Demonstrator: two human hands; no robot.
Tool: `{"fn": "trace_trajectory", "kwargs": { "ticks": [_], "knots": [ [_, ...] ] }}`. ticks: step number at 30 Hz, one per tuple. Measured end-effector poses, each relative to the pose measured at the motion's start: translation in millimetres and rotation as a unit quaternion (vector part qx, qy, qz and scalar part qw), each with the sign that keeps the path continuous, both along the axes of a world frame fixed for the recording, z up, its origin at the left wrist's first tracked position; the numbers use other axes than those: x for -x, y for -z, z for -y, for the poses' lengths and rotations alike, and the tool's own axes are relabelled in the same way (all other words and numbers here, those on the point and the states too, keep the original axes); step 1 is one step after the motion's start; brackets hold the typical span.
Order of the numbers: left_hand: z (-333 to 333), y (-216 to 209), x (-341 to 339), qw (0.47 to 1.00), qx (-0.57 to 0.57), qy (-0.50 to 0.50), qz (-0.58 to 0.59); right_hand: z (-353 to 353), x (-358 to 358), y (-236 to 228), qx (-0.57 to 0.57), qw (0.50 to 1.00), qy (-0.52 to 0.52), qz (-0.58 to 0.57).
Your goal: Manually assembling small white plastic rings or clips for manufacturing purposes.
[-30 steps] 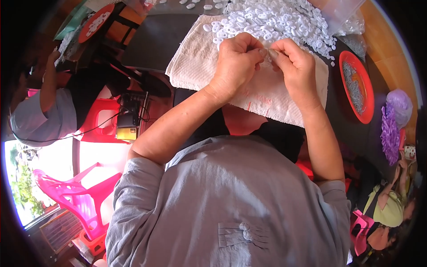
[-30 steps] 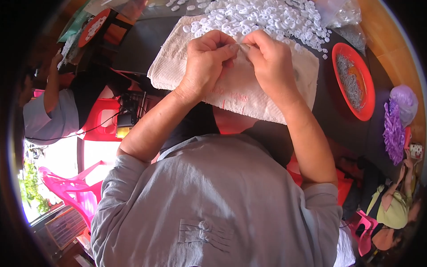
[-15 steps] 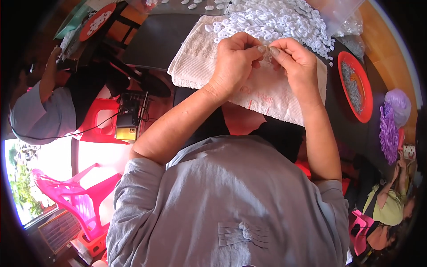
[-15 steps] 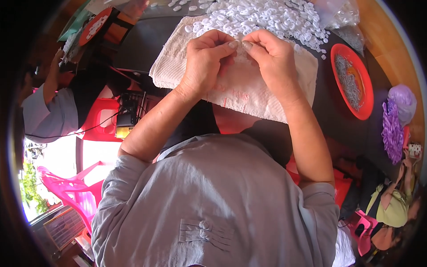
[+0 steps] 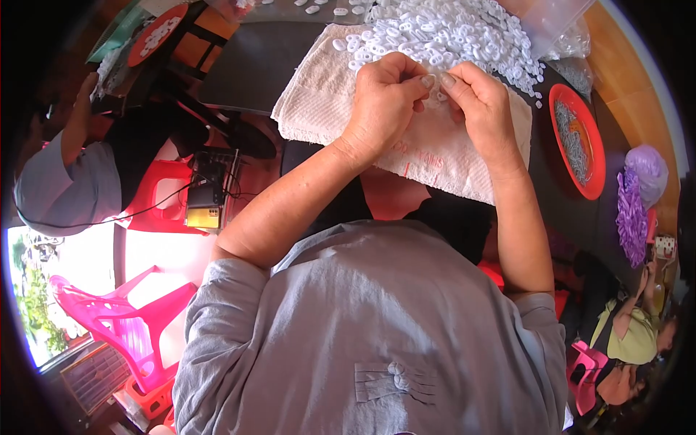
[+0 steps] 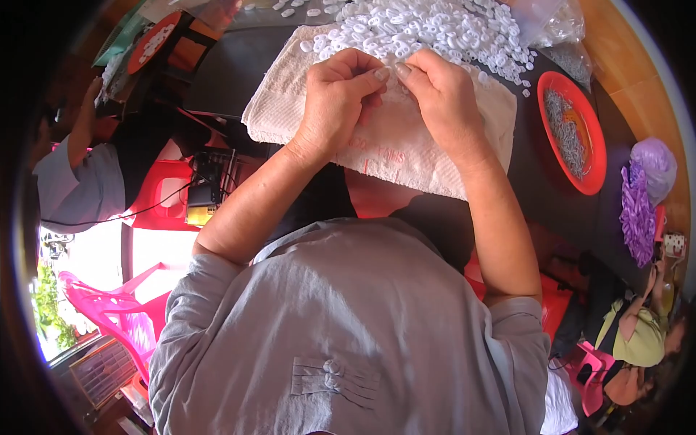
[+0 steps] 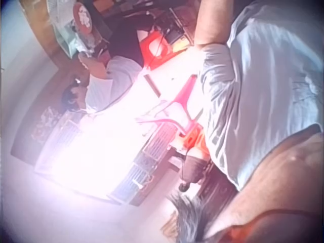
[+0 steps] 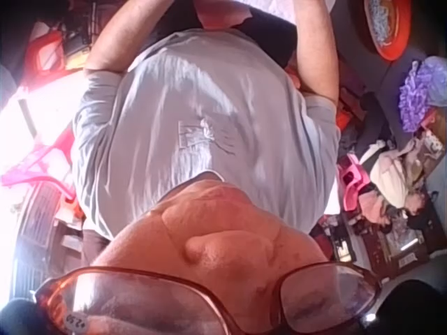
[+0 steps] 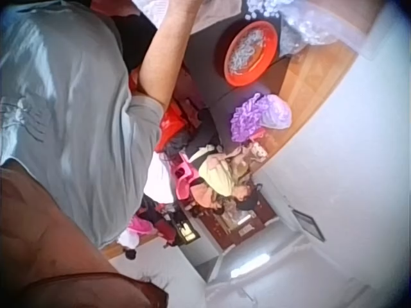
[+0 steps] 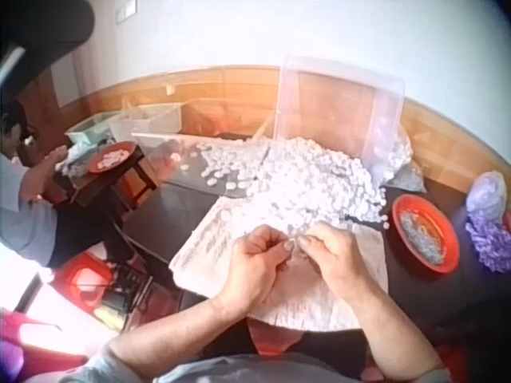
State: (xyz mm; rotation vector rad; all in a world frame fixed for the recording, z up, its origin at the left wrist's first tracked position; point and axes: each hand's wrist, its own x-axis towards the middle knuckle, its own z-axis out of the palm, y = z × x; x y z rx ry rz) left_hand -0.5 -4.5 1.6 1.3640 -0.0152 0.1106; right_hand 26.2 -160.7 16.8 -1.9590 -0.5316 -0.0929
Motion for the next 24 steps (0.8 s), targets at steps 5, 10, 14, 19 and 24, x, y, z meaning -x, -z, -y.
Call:
{"fn": "trace_trajectory", "kwargs": {
  "ticks": [5,10,14,19,24],
  "knots": [
    [0,2,-1,1.0,-0.008,-0.004,0.018,0,1,-3,-0.056,0.996,-0.025,-0.067],
    [-1,0,-1,1.0,-0.01,-0.004,0.013,-1,1,-6,-0.048,0.996,-0.029,-0.067],
    [-1,1,-2,1.0,-0.003,-0.002,0.013,-1,-2,-1,-0.019,0.998,-0.05,-0.015],
    [-2,1,-3,1.0,0.011,-0.004,0.003,-3,-4,3,-0.02,0.999,-0.048,0.002],
    [-3,0,-3,0.999,0.045,0.004,-0.002,-2,-1,0,-0.034,0.999,0.005,0.006]
  ]
}}
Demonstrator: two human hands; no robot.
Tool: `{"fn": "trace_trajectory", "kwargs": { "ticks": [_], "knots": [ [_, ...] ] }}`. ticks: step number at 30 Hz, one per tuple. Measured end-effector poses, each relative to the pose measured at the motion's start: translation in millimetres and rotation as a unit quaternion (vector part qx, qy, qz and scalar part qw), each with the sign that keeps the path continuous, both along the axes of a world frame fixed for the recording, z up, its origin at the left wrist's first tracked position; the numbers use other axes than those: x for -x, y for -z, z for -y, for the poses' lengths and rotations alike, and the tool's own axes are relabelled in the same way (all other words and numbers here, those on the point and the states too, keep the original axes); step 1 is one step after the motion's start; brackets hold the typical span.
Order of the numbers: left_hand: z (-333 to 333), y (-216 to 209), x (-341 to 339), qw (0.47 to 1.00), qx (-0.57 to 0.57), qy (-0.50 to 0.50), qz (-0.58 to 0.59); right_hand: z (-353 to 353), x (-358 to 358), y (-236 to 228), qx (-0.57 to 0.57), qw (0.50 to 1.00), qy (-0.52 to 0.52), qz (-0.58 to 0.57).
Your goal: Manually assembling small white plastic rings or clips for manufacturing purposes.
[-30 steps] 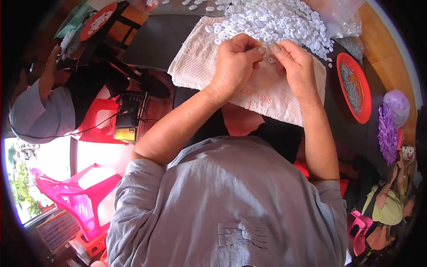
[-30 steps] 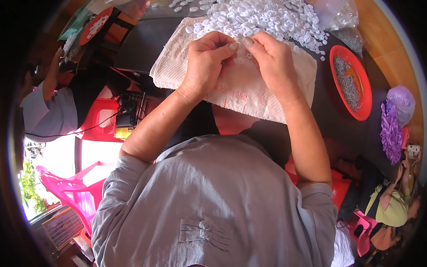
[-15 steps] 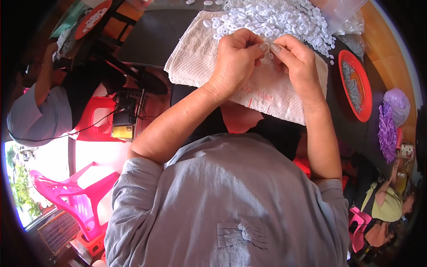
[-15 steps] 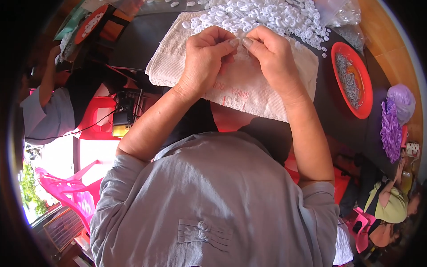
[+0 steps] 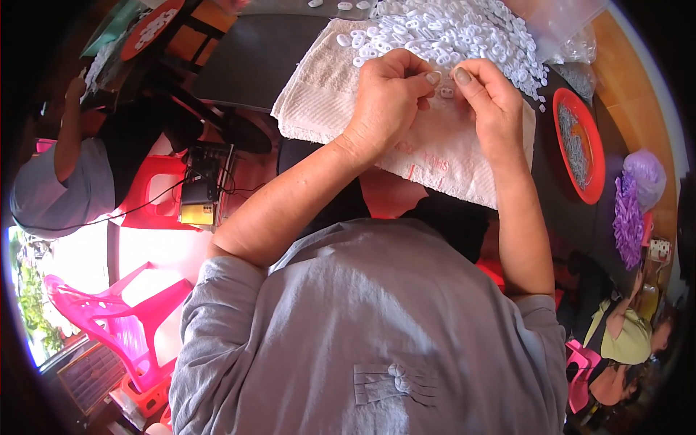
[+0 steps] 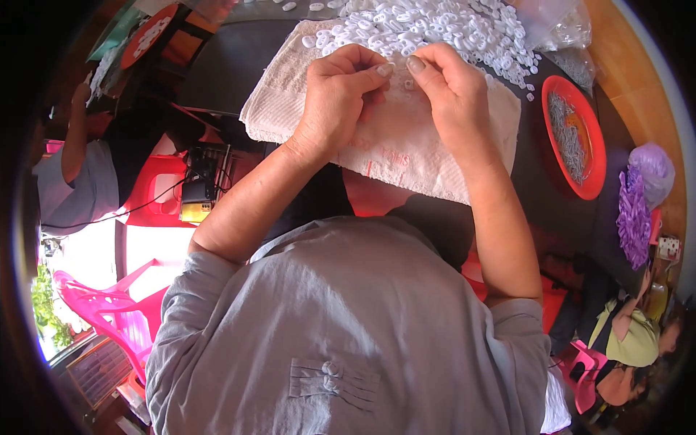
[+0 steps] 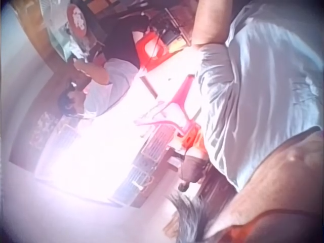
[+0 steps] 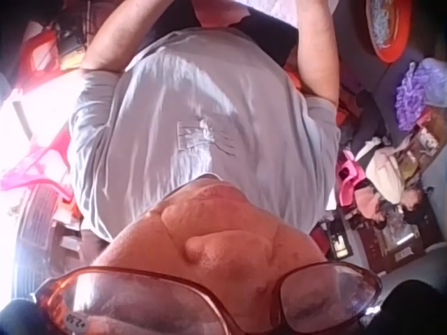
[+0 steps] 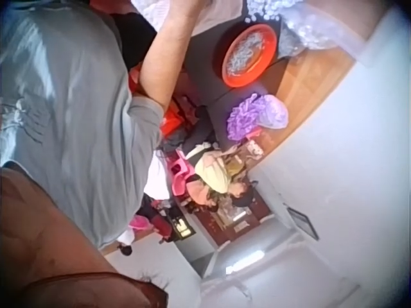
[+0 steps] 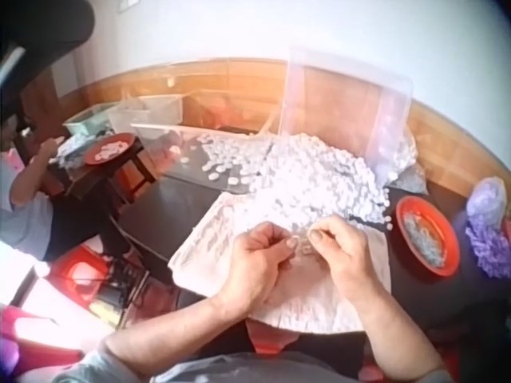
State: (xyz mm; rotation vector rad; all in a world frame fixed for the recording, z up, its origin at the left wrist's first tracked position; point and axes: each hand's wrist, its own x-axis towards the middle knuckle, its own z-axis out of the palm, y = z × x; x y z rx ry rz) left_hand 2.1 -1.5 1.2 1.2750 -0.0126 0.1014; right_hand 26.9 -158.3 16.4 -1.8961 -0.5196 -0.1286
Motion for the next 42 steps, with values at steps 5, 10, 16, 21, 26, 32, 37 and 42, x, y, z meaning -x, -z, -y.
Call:
{"fn": "trace_trajectory", "kwargs": {
  "ticks": [5,10,16,21,26,32,37,42],
  "knots": [
    [-2,-2,1,1.0,0.002,0.004,-0.016,3,-1,-2,-0.001,0.998,-0.027,0.065],
    [-2,-4,1,1.0,-0.001,0.008,-0.017,4,-4,3,0.006,0.995,-0.045,0.089],
    [1,0,0,1.0,0.009,0.003,-0.002,-2,1,1,0.039,0.995,-0.02,0.093],
    [3,-1,1,1.0,-0.018,-0.016,0.003,-7,5,-3,-0.014,0.998,-0.006,-0.065],
    [6,2,2,0.998,-0.023,-0.044,0.026,-15,7,-6,-0.118,0.978,-0.037,-0.166],
    [5,0,2,0.999,-0.02,-0.03,0.022,-8,3,-5,-0.157,0.969,-0.055,-0.184],
    [1,2,3,0.999,0.03,-0.007,0.017,13,-2,-26,-0.081,0.992,0.078,-0.065],
    [3,-1,3,1.0,-0.018,-0.012,0.002,84,-35,-24,0.137,0.975,0.17,0.044]
  ]
}}
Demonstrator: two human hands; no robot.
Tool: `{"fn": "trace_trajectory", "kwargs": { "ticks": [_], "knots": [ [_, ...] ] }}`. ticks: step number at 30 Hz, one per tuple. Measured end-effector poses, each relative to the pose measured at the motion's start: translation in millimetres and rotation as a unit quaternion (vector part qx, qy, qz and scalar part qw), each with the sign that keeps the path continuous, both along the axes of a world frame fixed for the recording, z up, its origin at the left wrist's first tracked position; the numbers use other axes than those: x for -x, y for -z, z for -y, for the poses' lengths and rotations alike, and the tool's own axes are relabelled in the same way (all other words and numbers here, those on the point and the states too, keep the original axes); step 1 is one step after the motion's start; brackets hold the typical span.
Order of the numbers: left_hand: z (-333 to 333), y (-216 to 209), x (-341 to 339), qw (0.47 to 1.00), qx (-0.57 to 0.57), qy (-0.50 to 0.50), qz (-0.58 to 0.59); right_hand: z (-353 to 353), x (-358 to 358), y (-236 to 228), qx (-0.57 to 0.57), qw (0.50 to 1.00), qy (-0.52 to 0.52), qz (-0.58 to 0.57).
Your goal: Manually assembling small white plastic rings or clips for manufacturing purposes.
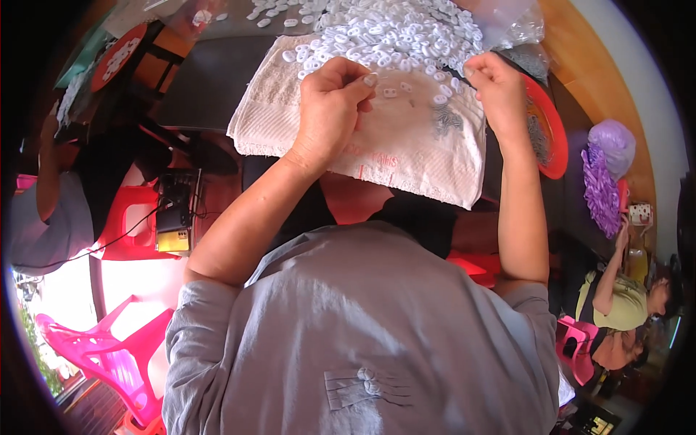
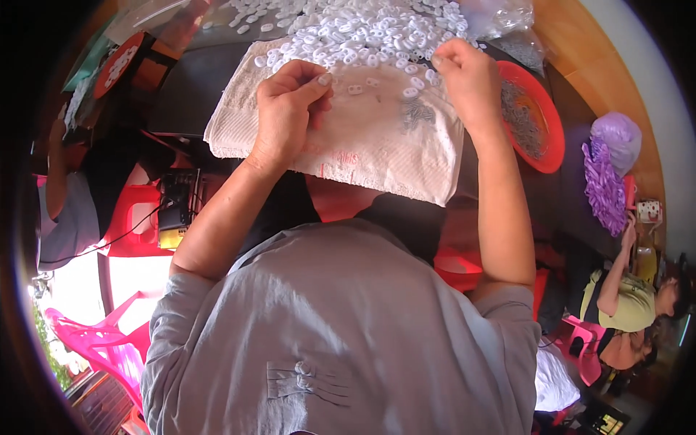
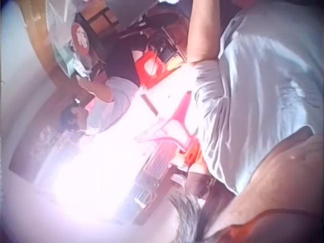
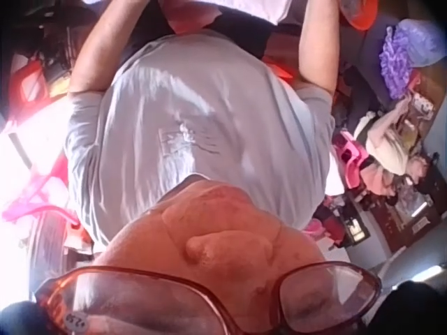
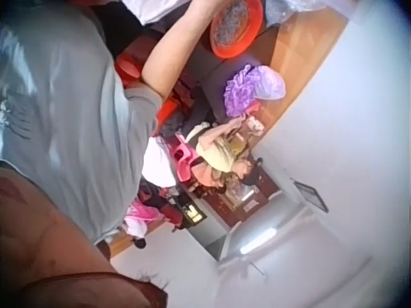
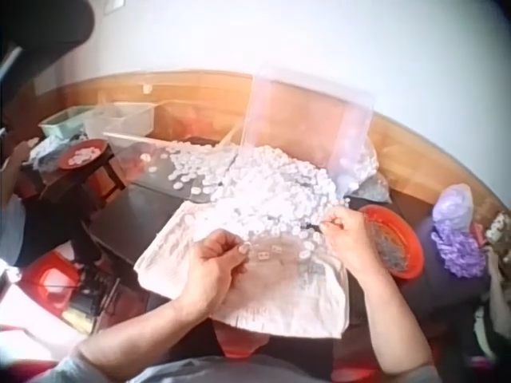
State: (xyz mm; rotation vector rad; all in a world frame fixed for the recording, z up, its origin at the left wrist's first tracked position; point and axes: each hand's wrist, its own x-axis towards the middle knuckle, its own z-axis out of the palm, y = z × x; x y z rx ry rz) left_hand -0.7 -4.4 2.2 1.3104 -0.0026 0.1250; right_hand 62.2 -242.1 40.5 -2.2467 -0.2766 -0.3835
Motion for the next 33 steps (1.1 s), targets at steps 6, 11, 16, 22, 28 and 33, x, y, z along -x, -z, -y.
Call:
{"fn": "trace_trajectory", "kwargs": {
  "ticks": [6,11,16,22,28,33],
  "knots": [
    [-1,0,3,1.0,-0.029,-0.002,-0.003,1,-2,7,0.262,0.963,0.008,0.063],
    [0,1,3,0.999,-0.032,-0.001,0.002,17,-24,16,0.317,0.944,-0.048,0.077],
    [0,1,2,1.0,-0.007,0.005,0.004,10,-20,2,0.315,0.945,-0.065,0.055],
    [-3,-2,3,1.0,0.025,0.011,-0.001,-38,11,-11,-0.118,0.974,-0.142,-0.133],
    [-5,-2,3,0.998,0.06,0.017,0.003,-79,28,-5,-0.269,0.923,-0.167,-0.22],
    [-6,-3,4,0.997,0.07,0.011,0.001,-81,27,-3,-0.285,0.906,-0.182,-0.253]
  ]
}}
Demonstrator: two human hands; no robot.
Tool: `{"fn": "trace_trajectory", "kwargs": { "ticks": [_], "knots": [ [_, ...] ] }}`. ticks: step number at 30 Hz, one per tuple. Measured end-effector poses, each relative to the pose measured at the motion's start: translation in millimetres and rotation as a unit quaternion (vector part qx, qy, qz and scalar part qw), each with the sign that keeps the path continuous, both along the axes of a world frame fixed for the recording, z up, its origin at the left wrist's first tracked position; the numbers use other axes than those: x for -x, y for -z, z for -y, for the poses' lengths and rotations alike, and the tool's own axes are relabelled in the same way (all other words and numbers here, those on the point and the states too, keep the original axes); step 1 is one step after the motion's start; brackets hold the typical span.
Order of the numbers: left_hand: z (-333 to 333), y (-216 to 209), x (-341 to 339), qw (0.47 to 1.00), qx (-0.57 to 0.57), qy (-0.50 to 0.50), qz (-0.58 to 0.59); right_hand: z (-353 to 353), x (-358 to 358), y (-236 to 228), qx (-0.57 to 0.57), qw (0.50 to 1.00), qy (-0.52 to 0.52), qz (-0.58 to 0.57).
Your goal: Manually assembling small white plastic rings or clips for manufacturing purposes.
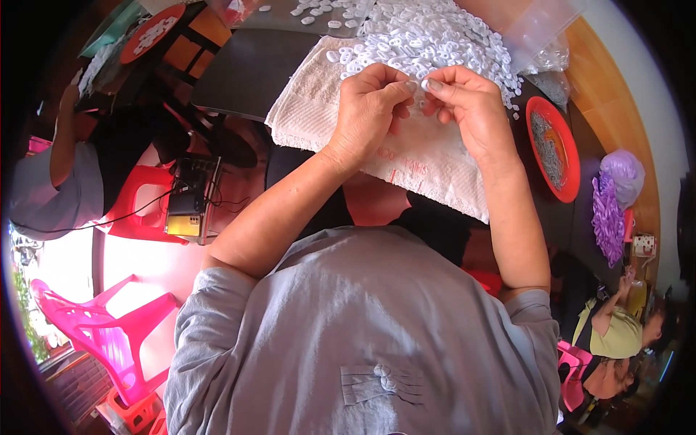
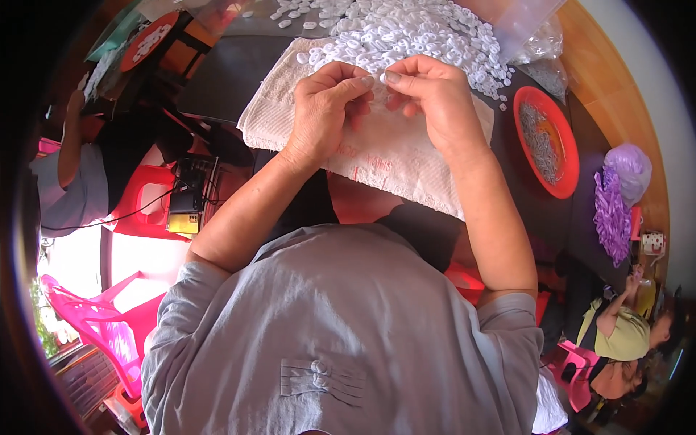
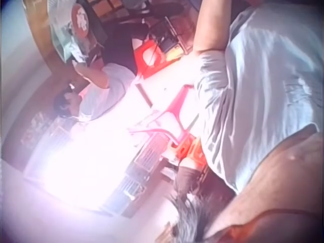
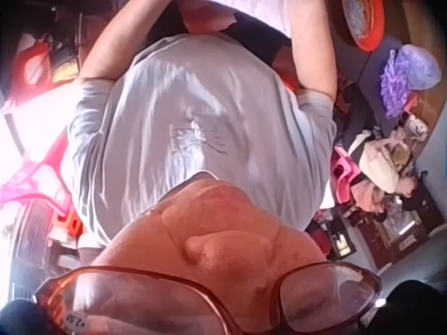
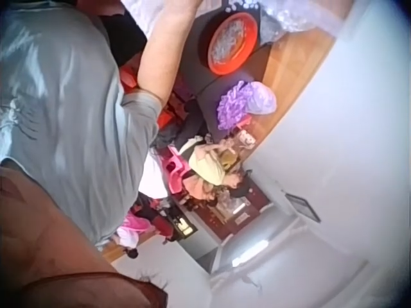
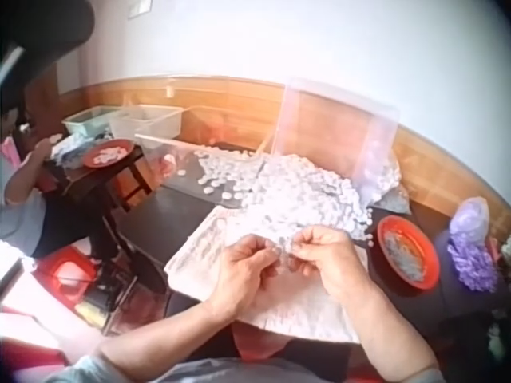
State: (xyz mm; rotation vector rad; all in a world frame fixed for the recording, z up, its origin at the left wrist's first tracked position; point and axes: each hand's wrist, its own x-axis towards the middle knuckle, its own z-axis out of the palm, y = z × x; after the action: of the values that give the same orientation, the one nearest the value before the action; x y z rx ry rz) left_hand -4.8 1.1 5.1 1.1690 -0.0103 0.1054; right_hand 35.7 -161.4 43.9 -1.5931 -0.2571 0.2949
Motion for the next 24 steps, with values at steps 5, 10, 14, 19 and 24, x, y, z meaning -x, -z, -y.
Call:
{"fn": "trace_trajectory", "kwargs": {
  "ticks": [5,10,14,19,24],
  "knots": [
    [-1,2,-1,1.0,0.005,-0.002,0.007,2,-4,5,-0.009,1.0,-0.009,-0.018],
    [1,0,-2,0.999,0.038,-0.024,0.014,-1,-5,10,-0.037,0.999,-0.005,-0.011],
    [-1,3,-3,0.999,0.04,-0.015,0.008,0,-5,12,-0.036,0.999,-0.012,-0.005],
    [-1,-1,-2,0.998,0.064,-0.023,0.009,4,-4,11,-0.06,0.998,0.0,-0.018],
    [0,-1,-1,0.998,0.056,-0.027,0.009,2,-1,12,-0.073,0.997,-0.002,-0.018]
  ]
}}
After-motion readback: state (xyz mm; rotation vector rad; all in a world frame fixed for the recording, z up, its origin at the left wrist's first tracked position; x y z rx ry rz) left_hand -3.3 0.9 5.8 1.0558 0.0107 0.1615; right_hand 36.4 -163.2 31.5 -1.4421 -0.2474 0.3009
